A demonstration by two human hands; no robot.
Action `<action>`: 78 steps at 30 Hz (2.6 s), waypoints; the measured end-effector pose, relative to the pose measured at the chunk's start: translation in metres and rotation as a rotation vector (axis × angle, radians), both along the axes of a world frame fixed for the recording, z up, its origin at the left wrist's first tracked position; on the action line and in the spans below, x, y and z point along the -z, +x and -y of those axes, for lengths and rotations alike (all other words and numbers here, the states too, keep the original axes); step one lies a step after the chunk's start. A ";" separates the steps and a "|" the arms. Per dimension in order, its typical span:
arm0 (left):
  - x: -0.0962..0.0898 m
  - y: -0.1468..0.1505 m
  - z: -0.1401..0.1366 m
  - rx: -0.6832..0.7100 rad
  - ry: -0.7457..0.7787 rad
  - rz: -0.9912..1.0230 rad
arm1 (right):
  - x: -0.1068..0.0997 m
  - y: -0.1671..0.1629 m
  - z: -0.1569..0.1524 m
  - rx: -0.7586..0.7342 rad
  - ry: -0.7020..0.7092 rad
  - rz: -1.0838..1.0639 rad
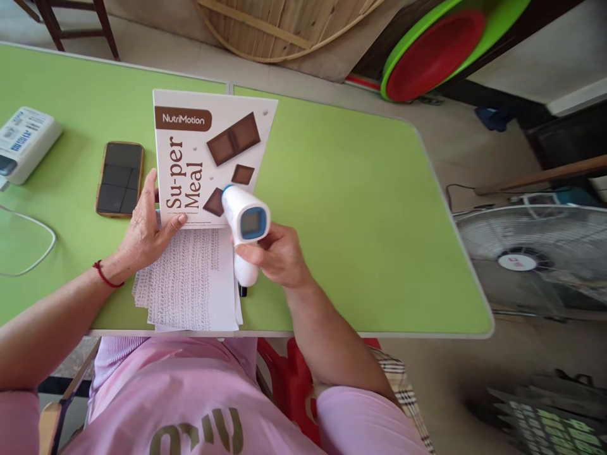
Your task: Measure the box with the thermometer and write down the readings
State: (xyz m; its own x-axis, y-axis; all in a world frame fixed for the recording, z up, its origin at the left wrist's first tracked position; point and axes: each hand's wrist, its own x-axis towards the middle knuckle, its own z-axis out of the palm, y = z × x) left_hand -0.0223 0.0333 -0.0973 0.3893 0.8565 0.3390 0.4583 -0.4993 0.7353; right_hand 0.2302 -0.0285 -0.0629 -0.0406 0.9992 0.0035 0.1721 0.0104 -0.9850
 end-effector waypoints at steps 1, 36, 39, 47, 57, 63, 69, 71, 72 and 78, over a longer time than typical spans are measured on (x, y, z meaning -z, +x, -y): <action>0.000 0.000 0.000 -0.003 -0.001 -0.018 | -0.001 0.006 -0.002 0.055 0.056 0.028; -0.006 0.005 0.006 -0.152 0.276 -0.245 | 0.032 0.011 -0.006 -0.065 0.497 0.495; -0.002 0.005 0.002 -0.187 0.298 -0.260 | 0.045 0.011 -0.012 -0.101 0.531 0.407; 0.014 0.003 -0.010 -0.192 0.324 -0.418 | 0.056 0.011 -0.021 -0.060 0.434 0.469; -0.008 0.004 -0.002 -0.149 0.329 -0.085 | 0.009 0.018 -0.006 -0.013 -0.006 1.088; -0.019 0.009 0.007 -0.034 0.441 -0.067 | -0.005 0.022 0.003 -0.065 0.081 1.054; -0.019 0.017 0.013 0.295 0.417 -0.248 | -0.003 0.032 0.040 0.056 0.229 0.301; -0.017 0.018 0.014 0.377 0.383 -0.339 | 0.008 0.026 0.054 0.039 0.235 0.094; -0.016 0.019 0.014 0.406 0.360 -0.384 | 0.014 0.020 0.060 0.041 0.233 0.035; -0.014 0.022 0.021 0.490 0.255 -0.509 | 0.038 -0.016 0.085 0.315 0.255 -0.069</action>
